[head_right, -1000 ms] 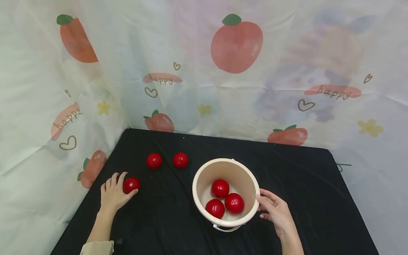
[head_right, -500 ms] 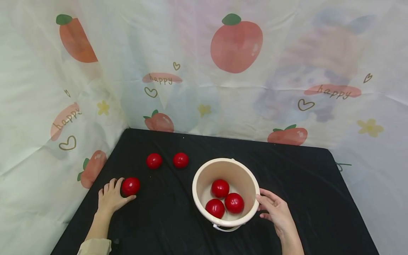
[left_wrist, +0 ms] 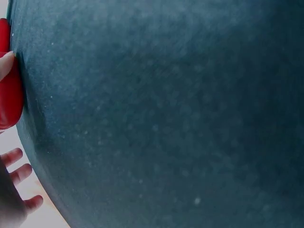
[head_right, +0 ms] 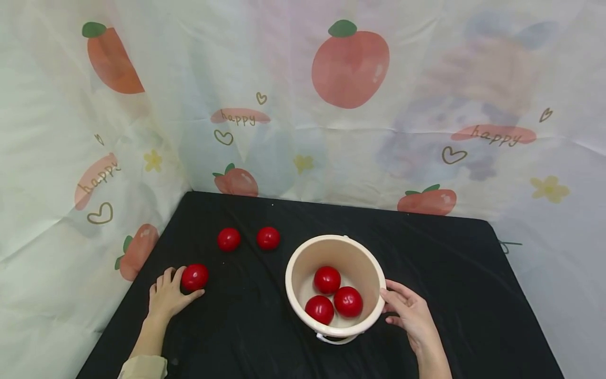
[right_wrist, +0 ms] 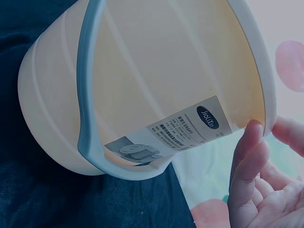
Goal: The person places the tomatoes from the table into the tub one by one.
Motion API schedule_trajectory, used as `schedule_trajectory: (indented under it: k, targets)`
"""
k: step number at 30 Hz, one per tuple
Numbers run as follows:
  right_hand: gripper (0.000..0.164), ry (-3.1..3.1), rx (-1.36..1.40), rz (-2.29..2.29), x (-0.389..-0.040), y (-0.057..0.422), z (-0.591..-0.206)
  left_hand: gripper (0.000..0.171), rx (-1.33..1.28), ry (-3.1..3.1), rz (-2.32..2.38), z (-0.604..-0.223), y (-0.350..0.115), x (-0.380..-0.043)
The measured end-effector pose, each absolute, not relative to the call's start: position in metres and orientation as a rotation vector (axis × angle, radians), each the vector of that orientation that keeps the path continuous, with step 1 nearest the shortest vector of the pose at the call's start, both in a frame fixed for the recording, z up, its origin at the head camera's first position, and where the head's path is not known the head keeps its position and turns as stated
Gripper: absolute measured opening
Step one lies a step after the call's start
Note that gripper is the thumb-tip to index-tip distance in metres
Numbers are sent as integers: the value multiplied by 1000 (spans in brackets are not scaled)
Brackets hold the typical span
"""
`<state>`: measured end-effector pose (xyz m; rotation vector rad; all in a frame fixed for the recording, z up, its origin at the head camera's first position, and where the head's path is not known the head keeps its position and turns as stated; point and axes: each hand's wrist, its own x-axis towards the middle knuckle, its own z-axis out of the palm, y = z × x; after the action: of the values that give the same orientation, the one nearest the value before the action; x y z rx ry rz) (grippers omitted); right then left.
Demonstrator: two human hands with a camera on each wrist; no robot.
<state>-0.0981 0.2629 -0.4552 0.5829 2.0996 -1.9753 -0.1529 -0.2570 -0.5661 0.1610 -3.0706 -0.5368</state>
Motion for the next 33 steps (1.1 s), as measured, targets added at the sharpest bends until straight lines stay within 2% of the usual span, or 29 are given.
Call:
schedule_trajectory:
  k: [8,14,24,33]
  targets:
    - [18,2097,580,-1974,-97,263,-455,78,64,-2966,-524,-563,-248,-158]
    - [16,2104,578,-1972,-97,264,-456,76,-97,-2876,-411,-530,-224,-172]
    - [15,2109,579,-1970,-98,263,-457,73,-490,-2666,-183,-465,-146,-191]
    - [13,2120,580,-1959,-99,263,-456,73,-779,-2542,-64,-429,-76,-192]
